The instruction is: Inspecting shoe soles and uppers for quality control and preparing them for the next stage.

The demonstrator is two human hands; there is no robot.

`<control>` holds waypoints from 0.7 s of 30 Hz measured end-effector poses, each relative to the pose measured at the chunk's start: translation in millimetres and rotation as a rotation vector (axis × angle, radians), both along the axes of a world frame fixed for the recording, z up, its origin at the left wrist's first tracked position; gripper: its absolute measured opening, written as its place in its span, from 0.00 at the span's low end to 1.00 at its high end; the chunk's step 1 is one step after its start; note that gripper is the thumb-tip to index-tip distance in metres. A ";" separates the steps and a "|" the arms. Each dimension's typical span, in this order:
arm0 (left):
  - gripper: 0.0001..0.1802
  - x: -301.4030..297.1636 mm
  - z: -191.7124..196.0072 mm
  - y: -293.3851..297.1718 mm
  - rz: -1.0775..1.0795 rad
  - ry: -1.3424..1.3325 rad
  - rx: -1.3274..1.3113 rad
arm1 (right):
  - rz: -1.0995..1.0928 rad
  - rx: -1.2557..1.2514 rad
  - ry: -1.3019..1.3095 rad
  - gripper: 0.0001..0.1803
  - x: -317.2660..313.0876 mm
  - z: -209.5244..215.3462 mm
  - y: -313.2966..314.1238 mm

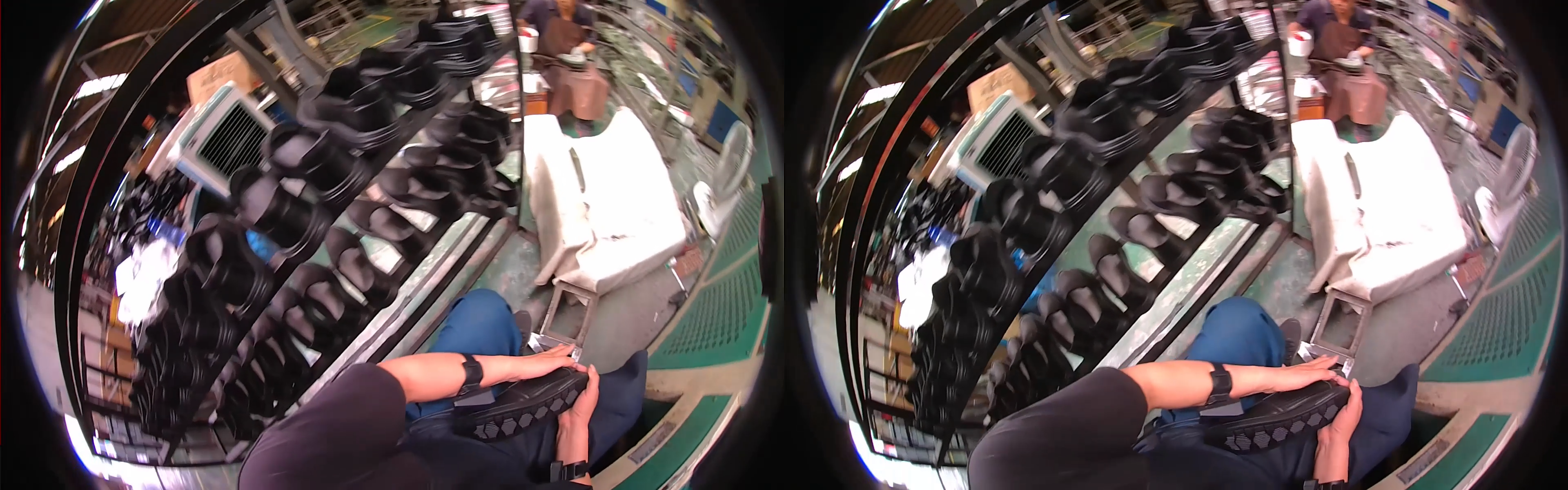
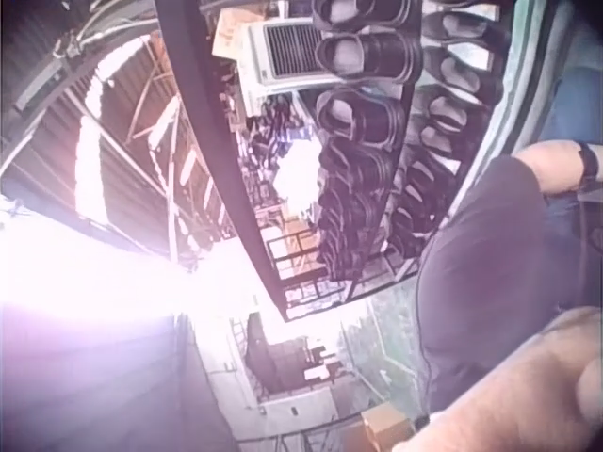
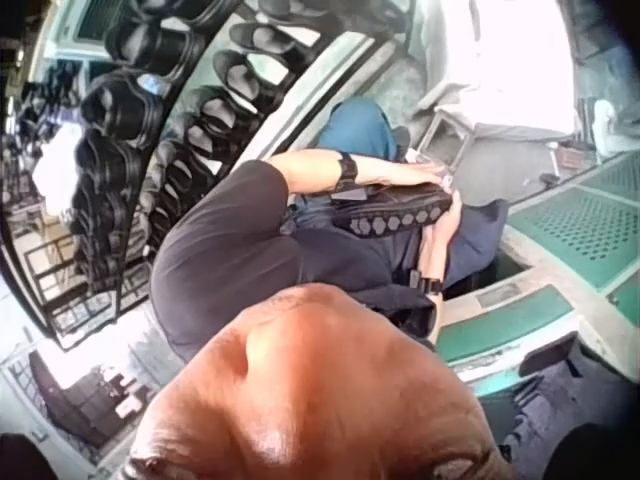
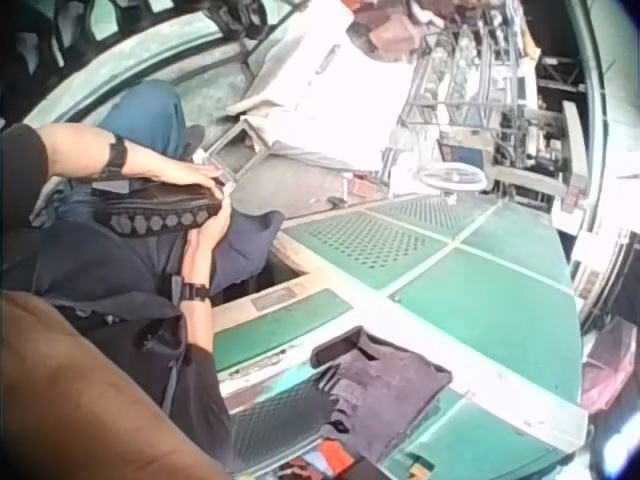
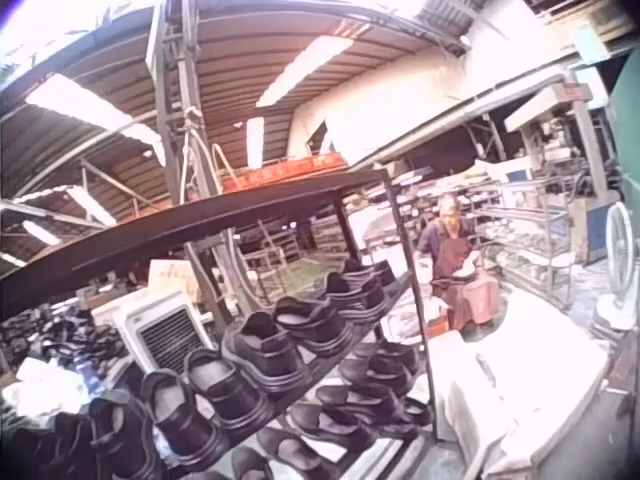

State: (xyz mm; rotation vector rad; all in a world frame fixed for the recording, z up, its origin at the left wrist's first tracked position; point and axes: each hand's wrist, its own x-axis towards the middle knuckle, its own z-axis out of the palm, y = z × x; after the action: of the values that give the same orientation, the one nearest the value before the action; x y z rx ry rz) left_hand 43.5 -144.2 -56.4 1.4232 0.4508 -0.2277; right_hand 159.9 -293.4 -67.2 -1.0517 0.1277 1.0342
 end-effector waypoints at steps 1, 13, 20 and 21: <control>0.39 1.5 -5.1 1.7 -0.041 -0.039 0.036 | -0.024 -0.084 0.009 0.19 0.1 -0.4 0.2; 0.30 -0.9 -23.0 -9.8 0.074 -0.095 0.496 | 0.030 -0.053 0.023 0.26 5.5 -33.1 3.8; 0.52 -0.8 -6.2 -0.9 0.146 0.067 0.100 | 0.312 -0.237 -0.464 0.23 14.8 21.6 35.6; 0.52 -0.7 -6.0 0.6 0.139 0.058 0.051 | 0.349 -0.193 -0.547 0.22 16.2 28.3 39.6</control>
State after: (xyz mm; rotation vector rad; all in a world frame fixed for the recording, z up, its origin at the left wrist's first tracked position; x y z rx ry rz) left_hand 42.8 -143.5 -62.4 1.4315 0.6049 -0.1462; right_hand 176.1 -253.8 -38.9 -1.5343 -0.4211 1.0187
